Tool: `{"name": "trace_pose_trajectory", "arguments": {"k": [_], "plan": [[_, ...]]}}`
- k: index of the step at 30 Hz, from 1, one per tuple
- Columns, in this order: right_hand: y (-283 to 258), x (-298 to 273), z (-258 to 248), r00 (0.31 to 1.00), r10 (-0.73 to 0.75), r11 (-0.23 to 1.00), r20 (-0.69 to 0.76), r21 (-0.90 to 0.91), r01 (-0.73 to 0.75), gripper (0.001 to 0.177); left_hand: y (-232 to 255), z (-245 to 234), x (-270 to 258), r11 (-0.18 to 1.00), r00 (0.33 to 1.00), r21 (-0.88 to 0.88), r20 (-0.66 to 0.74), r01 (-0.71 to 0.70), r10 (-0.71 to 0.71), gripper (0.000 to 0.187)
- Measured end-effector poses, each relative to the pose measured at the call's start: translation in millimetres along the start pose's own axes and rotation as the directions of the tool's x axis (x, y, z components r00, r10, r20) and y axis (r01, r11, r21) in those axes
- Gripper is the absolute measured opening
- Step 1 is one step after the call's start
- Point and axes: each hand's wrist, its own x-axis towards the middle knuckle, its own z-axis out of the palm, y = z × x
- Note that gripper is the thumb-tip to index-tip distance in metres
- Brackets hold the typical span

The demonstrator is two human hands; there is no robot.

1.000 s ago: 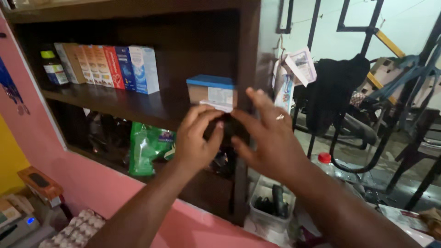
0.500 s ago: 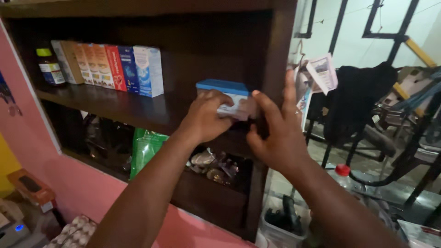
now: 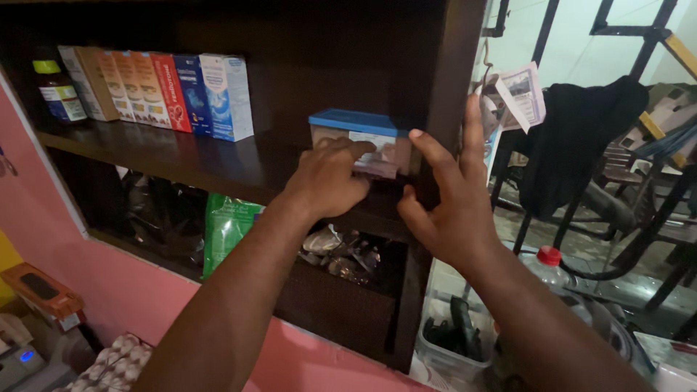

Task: The person takes several medicine boxes and a bottle from a wall shelf and places them on a nearby ledge. They handle each item individually, briefly turning them over before setting them down in a pile.

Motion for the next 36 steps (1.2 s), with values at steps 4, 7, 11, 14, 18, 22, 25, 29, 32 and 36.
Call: {"name": "trace_pose_trajectory", "arguments": {"k": [4,7,11,14,18,22,25,29,32,36], "plan": [[0.2,0.1,0.1,1.0,0.004,0.999,0.006,0.037,-0.004,0.073,4.3,-6.0,0.5,0.997,0.997,-0.02,0.037,0.068,-0.068,0.049],[2.1,0.8,-0.3,1.0,-0.005,1.0,0.012,-0.002,0.005,0.075,3.5,-5.9,0.9,0.987,0.99,-0.089,0.054,0.135,-0.131,0.037],[1.2,-1.2,-2.1,1.0,-0.021,1.0,0.013,-0.003,0.021,0.075,-1.2,-2.3,-0.9,0.978,0.995,-0.184,0.014,0.1,-0.099,0.029],[0.4,-1.2,-2.6,1.0,-0.03,0.999,-0.001,0.014,0.03,0.075,-2.9,-1.8,-0.5,0.981,0.995,-0.172,0.038,0.093,-0.088,0.029],[-3.6,0.9,-2.6,0.999,0.025,1.0,0.022,-0.008,-0.025,0.077,-7.2,2.1,1.1,0.968,0.987,-0.194,0.048,0.161,-0.155,0.025],[-14.9,3.3,-12.4,0.976,0.163,0.987,0.146,-0.029,-0.16,0.082,-18.0,12.1,4.3,0.942,0.974,-0.291,-0.094,0.169,-0.204,0.023],[-25.5,4.4,-21.0,0.932,0.255,0.967,0.258,-0.055,-0.249,0.083,-28.7,20.9,6.4,0.923,0.949,-0.379,-0.266,0.061,-0.172,0.02],[-32.7,-2.5,-30.7,0.906,0.267,0.963,0.328,-0.046,-0.267,0.08,-43.2,26.6,3.8,0.855,0.831,-0.501,-0.527,-0.135,-0.178,0.012],[-31.3,-18.1,-44.3,0.912,0.155,0.982,0.379,0.043,-0.185,0.083,-44.4,17.7,-13.3,0.582,0.789,-0.804,-0.431,-0.116,-0.438,0.012],[-30.4,-58.4,-65.4,0.861,0.148,0.955,0.487,0.157,-0.253,0.076,-12.6,22.3,-94.2,0.158,0.748,-0.977,-0.211,-0.142,-0.629,0.022]]}}
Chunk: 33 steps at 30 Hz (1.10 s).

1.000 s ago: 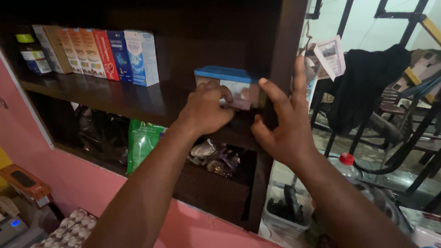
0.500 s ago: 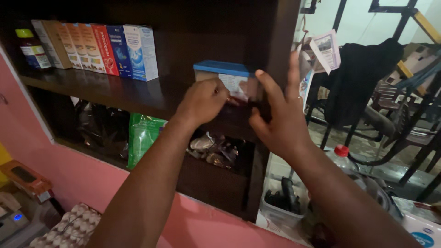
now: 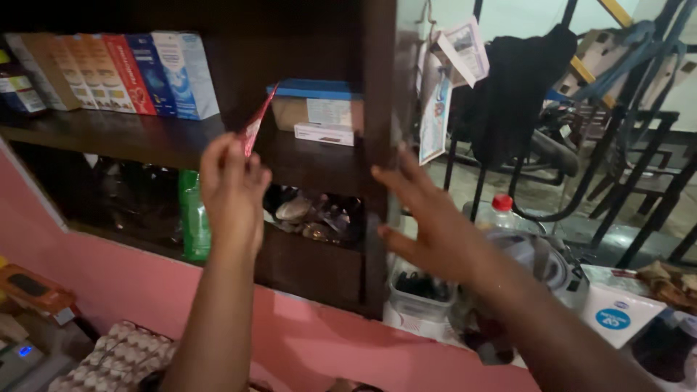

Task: The person takes several medicine boxes and a bottle from a wall shelf and places them on a nearby ledge. They handle each item individually, briefly turning them over before setting them down in a pile.

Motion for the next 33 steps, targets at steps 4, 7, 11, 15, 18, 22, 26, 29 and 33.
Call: {"name": "trace_pose_trajectory", "arguments": {"k": [4,7,11,15,18,22,26,29,33], "plan": [[-11.6,-72.7,23.2,0.998,-0.033,0.998,-0.059,0.052,0.036,0.063,-13.8,-18.3,-110.8,0.986,0.99,-0.094,-0.026,0.139,-0.142,0.026],[-25.8,-123.8,34.5,0.976,0.19,0.902,0.107,0.373,-0.217,0.066,-38.4,-22.0,-180.4,0.97,0.969,0.001,-0.045,0.243,-0.242,0.029],[-31.7,-182.9,51.0,0.75,0.503,0.561,0.431,0.497,-0.662,0.063,-76.1,-28.9,-263.3,0.83,0.826,-0.008,-0.088,0.558,-0.556,0.033],[-20.3,-239.9,81.5,0.829,0.458,0.501,0.32,0.677,-0.538,0.052,-132.9,-36.1,-328.9,0.751,0.75,0.01,0.045,0.66,-0.66,0.033],[-9.0,-287.4,92.3,0.89,0.446,0.519,0.096,0.782,-0.344,0.04,-164.8,-42.3,-368.9,0.699,0.677,0.119,0.179,0.706,-0.714,0.034],[0.8,-338.2,77.7,0.737,0.641,0.225,0.216,0.865,-0.449,0.029,-189.2,-17.8,-408.1,0.654,0.593,0.155,0.306,0.741,-0.745,0.031],[0.8,-366.0,53.1,0.519,0.827,0.037,0.217,0.9,-0.435,0.026,-192.4,28.6,-432.1,0.494,0.461,0.046,0.291,0.868,-0.838,0.034],[1.7,-378.6,27.8,0.533,0.84,0.108,0.102,0.931,-0.349,0.024,-197.4,61.7,-414.4,0.544,0.373,0.341,0.454,0.767,-0.809,0.036],[9.9,-397.5,-12.0,0.338,0.913,-0.023,0.229,0.857,-0.516,0.023,-191.3,115.5,-421.5,0.346,0.22,0.412,0.322,0.843,-0.921,0.036]]}}
